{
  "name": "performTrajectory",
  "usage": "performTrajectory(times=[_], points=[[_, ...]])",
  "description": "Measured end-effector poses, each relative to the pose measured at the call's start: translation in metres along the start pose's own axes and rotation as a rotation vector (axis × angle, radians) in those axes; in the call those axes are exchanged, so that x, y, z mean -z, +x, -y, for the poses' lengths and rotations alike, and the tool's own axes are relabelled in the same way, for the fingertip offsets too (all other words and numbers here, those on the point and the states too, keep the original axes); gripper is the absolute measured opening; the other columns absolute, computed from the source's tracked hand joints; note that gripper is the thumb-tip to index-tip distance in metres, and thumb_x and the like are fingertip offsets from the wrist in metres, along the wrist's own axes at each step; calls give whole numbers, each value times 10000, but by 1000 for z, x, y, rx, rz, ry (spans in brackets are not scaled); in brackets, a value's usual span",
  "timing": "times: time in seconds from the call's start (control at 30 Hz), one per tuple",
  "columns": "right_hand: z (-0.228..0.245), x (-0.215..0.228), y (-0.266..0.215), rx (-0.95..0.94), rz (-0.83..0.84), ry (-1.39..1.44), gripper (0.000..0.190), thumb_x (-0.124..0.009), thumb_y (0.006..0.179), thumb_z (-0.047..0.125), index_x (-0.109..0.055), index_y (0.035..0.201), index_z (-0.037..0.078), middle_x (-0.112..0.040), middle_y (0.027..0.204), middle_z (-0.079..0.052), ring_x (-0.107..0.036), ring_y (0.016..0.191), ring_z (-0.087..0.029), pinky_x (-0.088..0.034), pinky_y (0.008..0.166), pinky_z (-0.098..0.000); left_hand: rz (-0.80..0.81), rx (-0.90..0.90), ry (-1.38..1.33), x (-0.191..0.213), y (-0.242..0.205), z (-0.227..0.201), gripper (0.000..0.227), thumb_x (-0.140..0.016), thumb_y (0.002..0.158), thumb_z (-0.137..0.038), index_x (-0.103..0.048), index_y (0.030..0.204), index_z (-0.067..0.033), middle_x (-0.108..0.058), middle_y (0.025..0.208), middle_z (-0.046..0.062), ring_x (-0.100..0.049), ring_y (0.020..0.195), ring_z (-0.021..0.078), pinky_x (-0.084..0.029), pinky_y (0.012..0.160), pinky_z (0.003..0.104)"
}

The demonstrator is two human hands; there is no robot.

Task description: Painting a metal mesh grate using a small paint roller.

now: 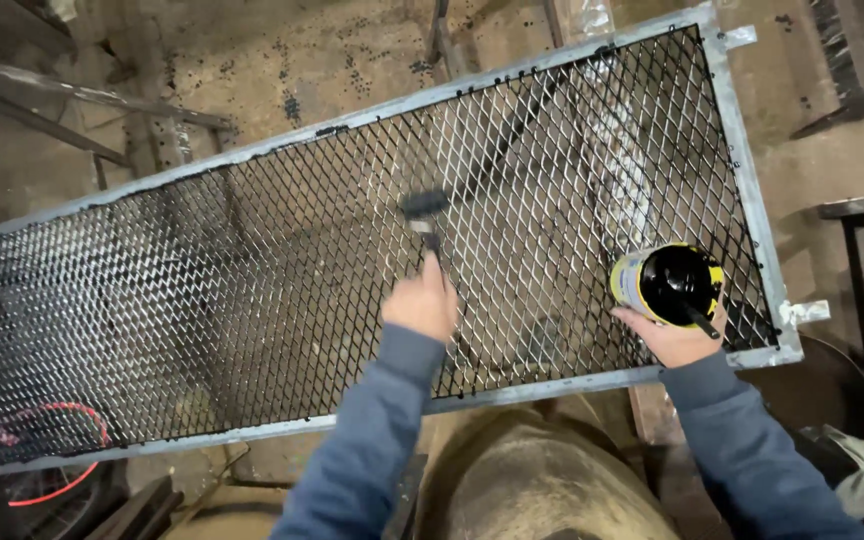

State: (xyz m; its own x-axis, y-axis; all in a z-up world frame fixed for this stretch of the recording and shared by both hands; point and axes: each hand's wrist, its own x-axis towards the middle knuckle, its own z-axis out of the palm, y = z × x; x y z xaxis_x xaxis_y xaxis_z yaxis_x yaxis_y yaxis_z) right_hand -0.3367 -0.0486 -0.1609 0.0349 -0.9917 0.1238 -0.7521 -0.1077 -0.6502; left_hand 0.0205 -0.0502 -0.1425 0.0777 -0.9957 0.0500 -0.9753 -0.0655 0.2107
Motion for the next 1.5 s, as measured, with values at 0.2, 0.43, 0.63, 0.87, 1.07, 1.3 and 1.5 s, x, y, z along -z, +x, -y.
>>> performTrajectory(times=[0.2,0.43,0.63,0.87,1.07,1.3,1.5], points=[[0,-3,-1,-37,-21,57,729,-945,638,416,-686,1220,62,-731,1168,-91,-716,1040,-246,-570,934,-379,-126,23,-1,-21,33,7,375,-660,918,-268,-631,1210,-34,-660,631,110,-655,568,319,-528,491,489],[-2,-2,-1,-17,8,-55,676,-948,656,388,-720,1199,54,-747,1162,-98,-724,1024,-251,-573,916,-389,-72,30,43,-30,107,50,259,-645,963,-256,-640,1152,-80,-689,706,115,-675,644,339,-551,552,493],[1,-4,3,20,-38,28,642,-927,697,369,-705,1208,51,-738,1178,-98,-727,1045,-252,-576,929,-379,-14,16,33,-1,25,17,366,-678,923,-235,-665,1206,-3,-658,604,117,-641,491,291,-522,427,451],[-5,-6,2,39,-31,-51,676,-930,688,397,-697,1214,43,-732,1169,-110,-721,1034,-269,-577,933,-391,-176,56,73,-42,99,54,297,-691,918,-242,-643,1112,-22,-665,654,113,-663,576,325,-537,506,475],[-6,-5,3,8,-10,-45,677,-923,683,405,-702,1215,50,-735,1171,-105,-721,1025,-261,-575,922,-395,-162,-64,32,-18,66,71,368,-682,903,-225,-631,1199,-12,-643,642,123,-649,570,328,-537,521,476],[-5,-3,3,-26,-6,17,649,-924,678,378,-708,1195,51,-736,1160,-94,-722,1022,-236,-579,921,-382,-185,-33,-33,-12,-30,37,401,-684,887,-199,-639,1212,32,-632,622,121,-630,513,303,-529,486,445],[-14,-7,-1,-39,62,-18,603,-912,717,355,-725,1203,50,-750,1163,-104,-733,1009,-242,-585,900,-388,-152,147,96,-50,100,85,273,-623,930,-191,-642,1160,-45,-660,643,116,-661,579,337,-535,521,481]])
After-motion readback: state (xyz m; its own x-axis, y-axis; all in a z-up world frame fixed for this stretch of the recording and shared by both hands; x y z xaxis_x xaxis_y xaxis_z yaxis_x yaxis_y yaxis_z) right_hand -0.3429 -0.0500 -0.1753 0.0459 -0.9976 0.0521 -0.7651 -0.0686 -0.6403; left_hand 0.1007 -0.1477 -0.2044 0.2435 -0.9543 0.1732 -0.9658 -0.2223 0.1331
